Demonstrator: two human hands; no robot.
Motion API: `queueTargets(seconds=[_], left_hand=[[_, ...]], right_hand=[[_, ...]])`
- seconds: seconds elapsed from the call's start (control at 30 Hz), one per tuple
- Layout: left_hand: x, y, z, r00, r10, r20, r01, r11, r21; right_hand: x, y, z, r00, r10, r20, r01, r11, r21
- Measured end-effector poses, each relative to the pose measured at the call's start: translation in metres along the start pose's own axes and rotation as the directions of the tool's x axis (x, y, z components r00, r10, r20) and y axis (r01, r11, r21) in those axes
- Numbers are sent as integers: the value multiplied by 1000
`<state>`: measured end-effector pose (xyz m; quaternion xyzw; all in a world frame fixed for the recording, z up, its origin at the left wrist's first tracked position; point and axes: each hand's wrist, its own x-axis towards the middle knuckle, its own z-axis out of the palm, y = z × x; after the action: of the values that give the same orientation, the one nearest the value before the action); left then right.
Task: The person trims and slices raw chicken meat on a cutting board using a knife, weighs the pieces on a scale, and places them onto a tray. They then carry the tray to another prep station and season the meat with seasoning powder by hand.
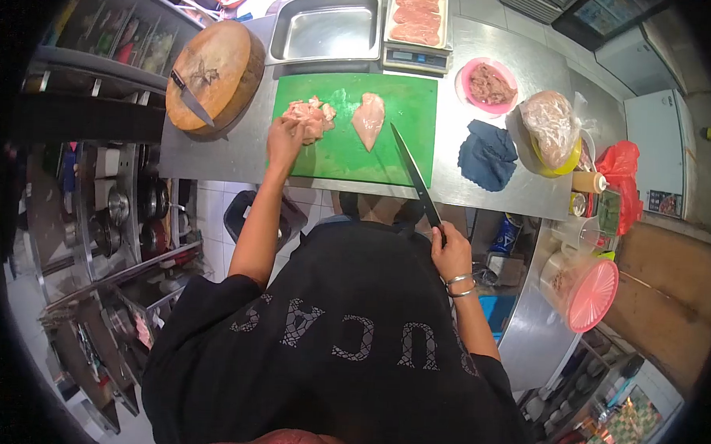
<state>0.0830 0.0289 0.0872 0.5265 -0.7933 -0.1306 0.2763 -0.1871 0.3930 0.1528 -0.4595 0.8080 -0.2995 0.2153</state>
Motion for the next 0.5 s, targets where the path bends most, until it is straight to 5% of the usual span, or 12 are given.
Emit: queueTargets(seconds=[0.03, 0.1, 0.27, 0.33, 0.4, 0.43, 0.5], left_hand=[[2, 1, -3, 1000, 11, 5, -11, 1000, -5], [2, 1, -11, 979, -202, 32, 201, 979, 33], [15, 23, 4, 961, 19, -277, -7, 999, 42], [20, 39, 40, 993, 32, 112, 9, 937, -349], [25, 84, 51, 938, 128, 321, -10, 938, -345], [29, 89, 67, 938, 135, 319, -16, 937, -349], [46, 101, 92, 838, 479, 262, -416, 871, -262]], right_hand=[[2, -1, 0, 1000, 22, -12, -22, 1000, -2], [3, -3, -2, 998, 40, -40, -40, 999, 3], [6, 7, -2, 993, 34, -110, -32, 999, 22], [6, 7, -4, 993, 85, -81, -85, 996, 7], [7, 6, -5, 994, 82, -78, -82, 997, 6], [7, 5, -6, 994, 82, -69, -82, 997, 2], [7, 0, -9, 994, 89, -66, -89, 996, 7]])
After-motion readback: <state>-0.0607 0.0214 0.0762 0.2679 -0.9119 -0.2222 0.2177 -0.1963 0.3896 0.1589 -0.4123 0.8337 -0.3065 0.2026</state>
